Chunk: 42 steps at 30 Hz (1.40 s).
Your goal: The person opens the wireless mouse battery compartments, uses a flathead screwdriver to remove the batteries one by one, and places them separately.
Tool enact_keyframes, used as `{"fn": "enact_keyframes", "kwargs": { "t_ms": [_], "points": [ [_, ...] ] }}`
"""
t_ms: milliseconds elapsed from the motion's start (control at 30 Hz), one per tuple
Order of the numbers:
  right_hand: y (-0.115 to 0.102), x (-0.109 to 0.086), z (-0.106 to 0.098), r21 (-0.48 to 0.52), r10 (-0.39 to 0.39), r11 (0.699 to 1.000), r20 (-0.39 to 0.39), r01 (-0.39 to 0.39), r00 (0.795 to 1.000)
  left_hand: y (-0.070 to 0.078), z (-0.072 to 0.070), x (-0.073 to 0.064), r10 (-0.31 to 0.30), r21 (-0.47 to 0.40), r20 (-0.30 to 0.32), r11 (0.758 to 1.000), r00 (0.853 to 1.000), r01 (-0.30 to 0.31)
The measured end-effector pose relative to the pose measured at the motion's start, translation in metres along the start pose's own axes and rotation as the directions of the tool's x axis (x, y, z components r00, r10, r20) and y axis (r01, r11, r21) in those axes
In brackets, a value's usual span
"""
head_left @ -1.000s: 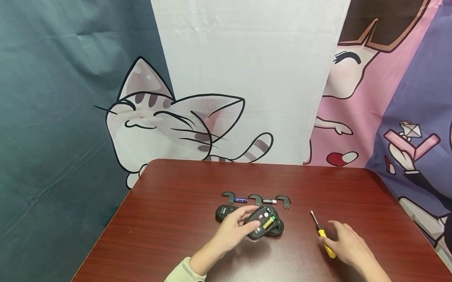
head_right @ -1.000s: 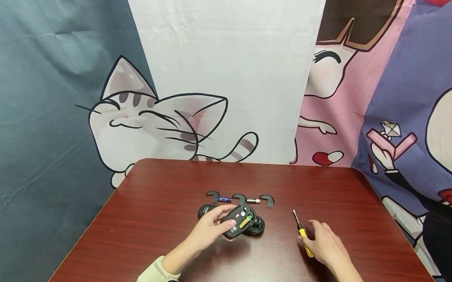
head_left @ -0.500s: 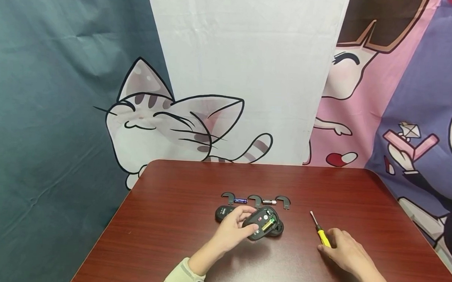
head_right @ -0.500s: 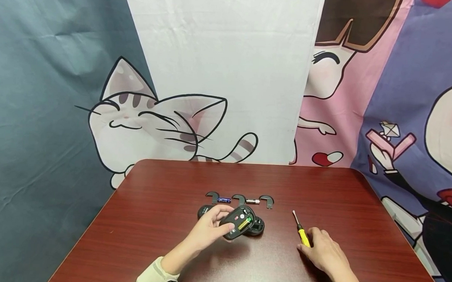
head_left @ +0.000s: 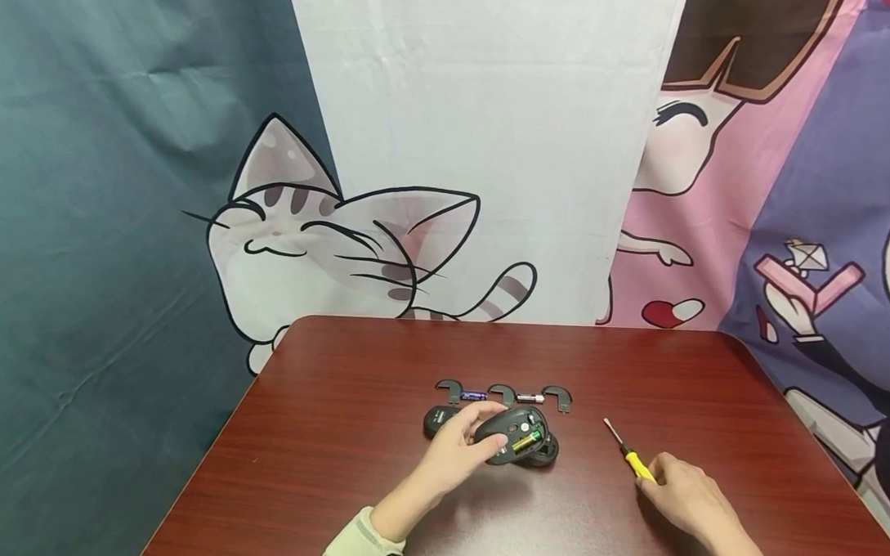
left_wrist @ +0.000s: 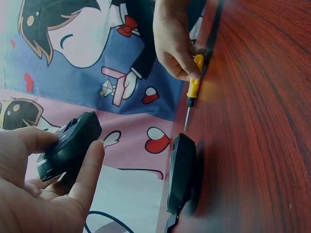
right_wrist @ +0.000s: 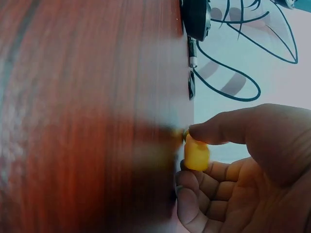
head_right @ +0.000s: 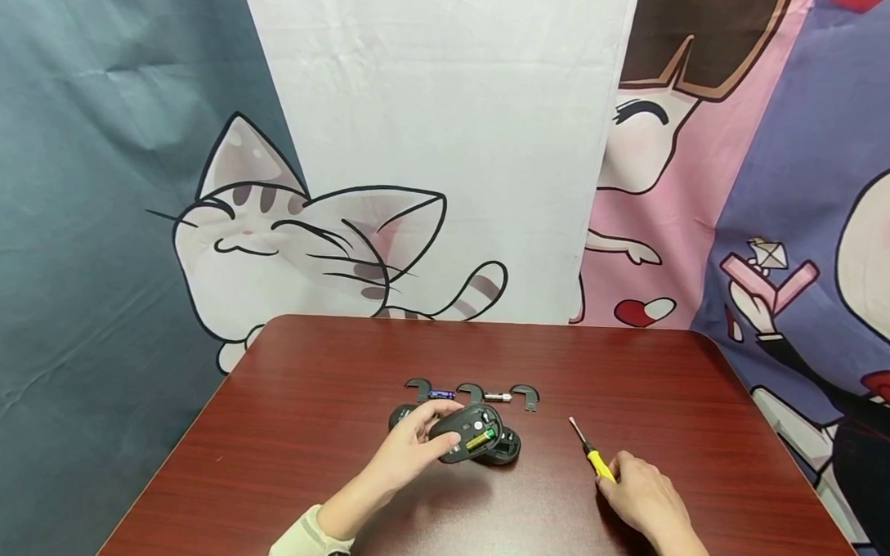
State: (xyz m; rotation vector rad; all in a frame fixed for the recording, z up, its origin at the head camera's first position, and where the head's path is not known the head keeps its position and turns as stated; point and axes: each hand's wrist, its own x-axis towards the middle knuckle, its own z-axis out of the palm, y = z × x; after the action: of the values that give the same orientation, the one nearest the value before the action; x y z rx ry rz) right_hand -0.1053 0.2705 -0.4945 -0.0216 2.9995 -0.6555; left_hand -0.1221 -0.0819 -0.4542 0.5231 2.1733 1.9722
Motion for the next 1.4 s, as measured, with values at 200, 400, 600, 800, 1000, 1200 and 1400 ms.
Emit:
{"fn": "enact_keyframes", "kwargs": {
  "t_ms": [200, 400, 600, 800, 1000, 1200, 1400],
  "points": [
    [0.002, 0.000, -0.007, 0.002, -0.001, 1.000, -0.073, 0.001, 0.997, 0.003, 0.000, 0.000, -0.059, 0.015, -0.028, 0.998, 0.998, 0.059],
    [-0.001, -0.003, -0.020, 0.009, 0.005, 1.000, -0.138, -0.004, 0.990, 0.007, 0.001, 0.000, -0.088, -0.023, -0.018, 0.996, 0.996, 0.087],
    [-0.010, -0.010, -0.037, 0.023, 0.014, 1.000, -0.186, -0.010, 0.983, 0.007, 0.001, 0.000, -0.085, -0.023, -0.026, 0.996, 0.996, 0.084],
    [-0.020, -0.016, -0.052, 0.068, 0.010, 0.998, -0.237, 0.007, 0.971, 0.005, 0.002, 0.000, -0.078, -0.039, -0.044, 0.996, 0.996, 0.076],
    [-0.028, -0.022, -0.064, 0.157, 0.056, 0.988, -0.269, -0.013, 0.961, 0.005, 0.001, 0.000, -0.076, -0.010, -0.055, 0.997, 0.996, 0.075],
    [-0.036, -0.028, -0.074, 0.274, 0.080, 0.962, -0.279, 0.000, 0.957, 0.008, 0.000, 0.001, -0.075, 0.013, -0.040, 0.997, 0.996, 0.076],
    [-0.045, -0.032, -0.080, 0.458, 0.083, 0.888, -0.254, 0.044, 0.964, 0.009, 0.000, 0.001, -0.076, 0.013, -0.050, 0.997, 0.996, 0.077]
  ]
}}
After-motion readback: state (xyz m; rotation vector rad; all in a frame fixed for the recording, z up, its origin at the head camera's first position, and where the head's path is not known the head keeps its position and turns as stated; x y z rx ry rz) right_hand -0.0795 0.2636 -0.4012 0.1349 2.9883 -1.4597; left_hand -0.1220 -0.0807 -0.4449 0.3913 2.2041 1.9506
